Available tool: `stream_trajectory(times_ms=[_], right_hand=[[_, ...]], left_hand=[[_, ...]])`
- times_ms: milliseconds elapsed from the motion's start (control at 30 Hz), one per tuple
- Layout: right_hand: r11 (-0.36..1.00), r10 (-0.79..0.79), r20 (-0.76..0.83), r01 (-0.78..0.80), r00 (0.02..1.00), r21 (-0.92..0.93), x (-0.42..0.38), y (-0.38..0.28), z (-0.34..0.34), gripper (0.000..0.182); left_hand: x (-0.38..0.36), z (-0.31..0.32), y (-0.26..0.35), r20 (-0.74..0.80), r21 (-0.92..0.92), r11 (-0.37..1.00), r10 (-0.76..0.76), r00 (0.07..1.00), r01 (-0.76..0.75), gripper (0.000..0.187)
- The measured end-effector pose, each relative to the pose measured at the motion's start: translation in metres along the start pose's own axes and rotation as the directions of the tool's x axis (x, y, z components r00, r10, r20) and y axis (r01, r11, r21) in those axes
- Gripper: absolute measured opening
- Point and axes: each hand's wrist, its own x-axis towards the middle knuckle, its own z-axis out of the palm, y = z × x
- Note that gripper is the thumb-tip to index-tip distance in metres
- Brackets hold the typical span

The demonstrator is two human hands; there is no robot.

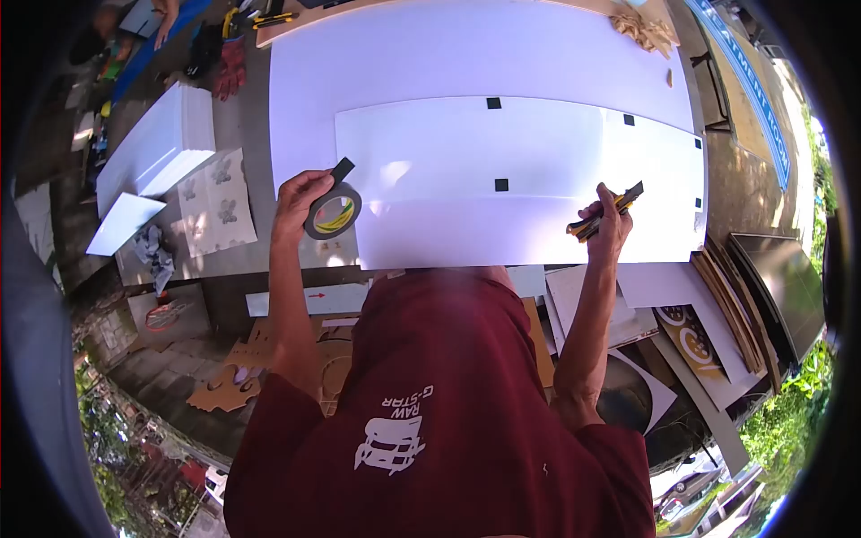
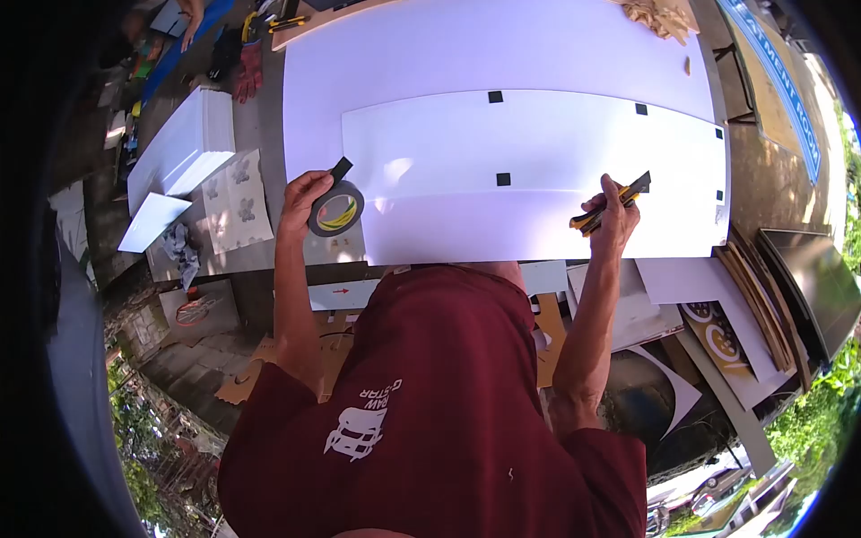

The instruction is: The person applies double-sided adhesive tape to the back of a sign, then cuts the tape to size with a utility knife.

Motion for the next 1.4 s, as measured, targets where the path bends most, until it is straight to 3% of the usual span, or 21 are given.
stream_trajectory(times_ms=[67, 167, 333, 467, 567, 667, 767, 867, 967, 1000, 1133, 1267, 1400], right_hand=[[0.999, 0.051, 0.262, -0.044, 0.964, -0.030, -0.023, -0.002, 0.037, 0.026], [0.976, 0.208, 0.560, -0.129, 0.802, -0.177, -0.077, -0.013, 0.114, 0.032], [0.940, 0.273, 0.722, -0.018, 0.636, -0.339, -0.121, -0.013, 0.195, 0.038], [0.922, 0.317, 0.750, -0.003, 0.580, -0.387, -0.136, -0.005, 0.223, 0.029], [0.907, 0.322, 0.731, 0.026, 0.601, -0.421, -0.142, 0.007, 0.235, 0.021], [0.898, 0.240, 0.720, 0.132, 0.650, -0.419, -0.153, 0.009, 0.246, 0.019], [0.837, 0.068, 0.692, 0.336, 0.719, -0.432, -0.157, 0.016, 0.259, 0.021], [0.828, 0.076, 0.683, 0.336, 0.726, -0.449, -0.155, 0.017, 0.265, 0.022], [0.825, 0.109, 0.664, 0.306, 0.739, -0.475, -0.160, 0.011, 0.277, 0.022], [0.832, 0.189, 0.635, 0.222, 0.749, -0.509, -0.162, 0.004, 0.282, 0.021], [0.865, 0.213, 0.666, 0.179, 0.715, -0.468, -0.153, 0.012, 0.294, 0.020], [0.882, 0.209, 0.636, 0.138, 0.743, -0.450, -0.131, 0.036, 0.314, 0.018], [0.864, 0.150, 0.526, 0.148, 0.837, -0.482, -0.101, 0.070, 0.349, 0.016]], left_hand=[[-0.005, 0.007, 0.013, 0.088, -0.013, 0.998, 0.065, 0.994, -0.064, 0.020], [-0.012, 0.017, 0.026, 0.199, -0.026, 0.991, 0.134, 0.971, -0.132, 0.018], [-0.012, 0.023, 0.032, 0.315, 0.036, 0.990, 0.117, 0.942, -0.135, 0.018], [-0.011, 0.019, 0.024, 0.315, 0.072, 0.983, 0.138, 0.939, -0.169, 0.018], [-0.011, 0.009, 0.029, 0.338, 0.122, 0.981, 0.100, 0.936, -0.149, 0.020], [-0.004, -0.001, 0.024, 0.297, 0.161, 0.983, 0.041, 0.954, -0.093, 0.027], [-0.011, -0.006, 0.031, 0.243, 0.254, 0.962, 0.036, 0.969, -0.099, 0.035], [0.001, -0.026, 0.028, 0.187, 0.203, 0.977, 0.032, 0.982, -0.070, 0.042], [0.015, -0.045, 0.033, 0.370, 0.360, 0.926, -0.030, 0.929, -0.114, 0.040], [0.018, -0.052, 0.043, 0.420, 0.425, 0.897, -0.079, 0.904, -0.119, 0.036], [0.042, -0.077, 0.045, 0.506, 0.349, 0.934, -0.121, 0.854, -0.074, 0.028], [0.072, -0.073, 0.059, 0.375, 0.479, 0.865, -0.049, 0.926, -0.148, 0.021], [0.116, -0.061, 0.085, 0.364, 0.722, 0.645, -0.048, 0.930, -0.250, 0.023]])
